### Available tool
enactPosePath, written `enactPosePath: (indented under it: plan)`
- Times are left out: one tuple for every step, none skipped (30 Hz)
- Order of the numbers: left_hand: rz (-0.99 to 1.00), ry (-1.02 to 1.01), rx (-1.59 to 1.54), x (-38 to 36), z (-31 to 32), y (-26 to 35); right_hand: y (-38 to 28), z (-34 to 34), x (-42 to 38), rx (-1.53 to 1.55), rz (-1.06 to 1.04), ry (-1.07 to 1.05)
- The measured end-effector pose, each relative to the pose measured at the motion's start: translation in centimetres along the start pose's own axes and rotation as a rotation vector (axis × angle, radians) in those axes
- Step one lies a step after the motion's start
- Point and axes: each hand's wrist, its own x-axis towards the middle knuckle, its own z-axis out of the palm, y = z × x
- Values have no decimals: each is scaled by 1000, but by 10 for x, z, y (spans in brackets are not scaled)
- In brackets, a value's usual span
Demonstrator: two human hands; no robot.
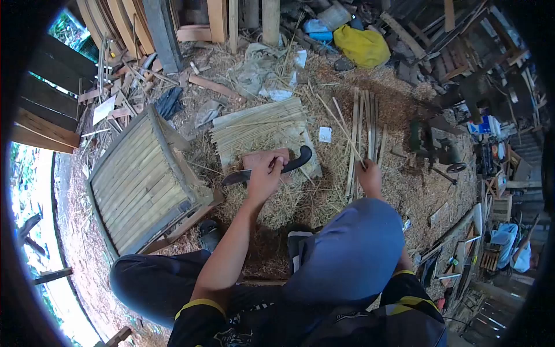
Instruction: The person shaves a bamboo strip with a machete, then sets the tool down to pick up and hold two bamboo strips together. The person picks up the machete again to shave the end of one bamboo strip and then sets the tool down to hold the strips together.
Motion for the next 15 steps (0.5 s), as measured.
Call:
enactPosePath:
  plan:
    - [-10,-10,3,-1,-5,9,-5,-13,-2,-5,7,0]
    - [-10,-11,-6,-3,-8,18,-9,-25,-7,60,-22,49]
    - [-9,-13,-14,-5,-13,30,-14,-36,-8,101,-28,32]
    - [-8,-14,-21,-7,-18,41,-20,-49,-6,143,-37,14]
    - [-5,-30,-17,-9,-24,52,-27,-60,-5,185,-47,-5]
    - [-3,-45,-12,-12,-31,63,-33,-71,-4,267,-68,-20]
    - [-1,-59,-6,-14,-39,73,-38,-77,0,322,-89,-12]
    - [43,-71,39,-14,-48,80,-46,-84,7,376,-112,-5]
    - [87,-81,84,-11,-58,86,-54,-91,15,431,-137,1]
    - [128,-90,130,-9,-68,92,-101,-124,0,472,-90,-53]
    - [170,-94,155,-9,-81,106,-123,-143,-1,458,-135,-77]
    - [211,-97,179,-10,-95,128,-141,-159,2,442,-180,-100]
    - [252,-99,203,-12,-109,145,-156,-171,8,424,-226,-124]
    - [238,-89,211,-14,-120,156,-172,-179,15,449,-219,-156]
    - [263,-81,222,-19,-132,167,-188,-188,23,472,-214,-188]
